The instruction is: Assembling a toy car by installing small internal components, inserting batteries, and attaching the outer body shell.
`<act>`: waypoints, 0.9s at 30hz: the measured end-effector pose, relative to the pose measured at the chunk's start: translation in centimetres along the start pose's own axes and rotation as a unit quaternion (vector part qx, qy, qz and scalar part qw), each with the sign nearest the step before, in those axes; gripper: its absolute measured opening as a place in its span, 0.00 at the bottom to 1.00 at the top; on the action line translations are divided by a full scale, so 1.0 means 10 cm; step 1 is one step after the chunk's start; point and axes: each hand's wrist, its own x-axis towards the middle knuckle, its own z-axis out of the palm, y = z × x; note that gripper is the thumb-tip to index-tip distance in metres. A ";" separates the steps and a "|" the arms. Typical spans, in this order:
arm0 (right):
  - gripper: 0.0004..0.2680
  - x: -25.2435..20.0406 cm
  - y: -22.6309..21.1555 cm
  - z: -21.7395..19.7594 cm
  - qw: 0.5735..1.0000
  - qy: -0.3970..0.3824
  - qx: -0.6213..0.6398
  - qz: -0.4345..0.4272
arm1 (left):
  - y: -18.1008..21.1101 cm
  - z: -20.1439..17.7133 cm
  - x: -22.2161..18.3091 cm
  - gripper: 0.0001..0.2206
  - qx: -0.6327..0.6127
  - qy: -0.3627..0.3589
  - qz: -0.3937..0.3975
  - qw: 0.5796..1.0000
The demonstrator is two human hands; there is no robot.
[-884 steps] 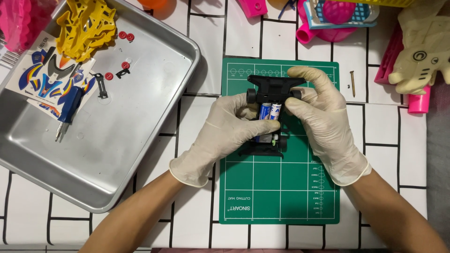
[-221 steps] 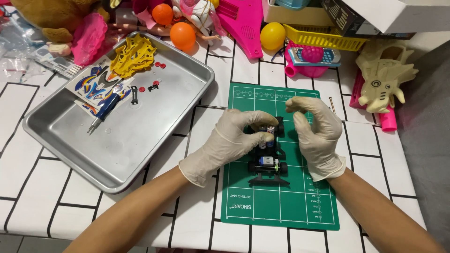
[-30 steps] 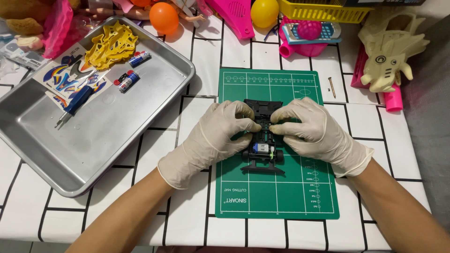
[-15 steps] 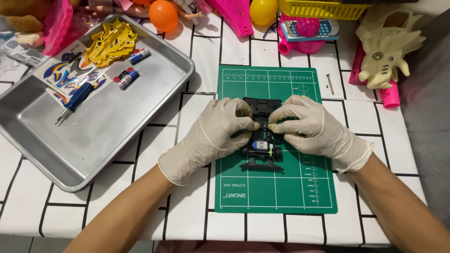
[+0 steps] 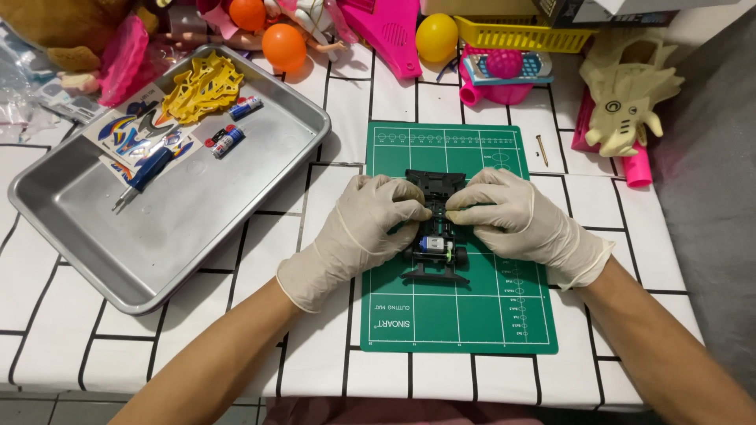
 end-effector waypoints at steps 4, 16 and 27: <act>0.15 0.00 0.00 -0.06 0.994 0.026 0.086 0.060 | 0.00 -0.08 0.02 0.06 -0.008 -0.008 0.012 1.000; 0.13 0.01 -0.03 0.01 0.998 0.036 -0.046 0.018 | 0.01 -0.03 0.01 0.10 0.003 -0.015 0.000 1.000; 0.12 0.01 0.02 0.04 0.998 0.033 -0.050 0.012 | -0.11 0.10 -0.01 0.12 0.021 0.018 0.035 0.999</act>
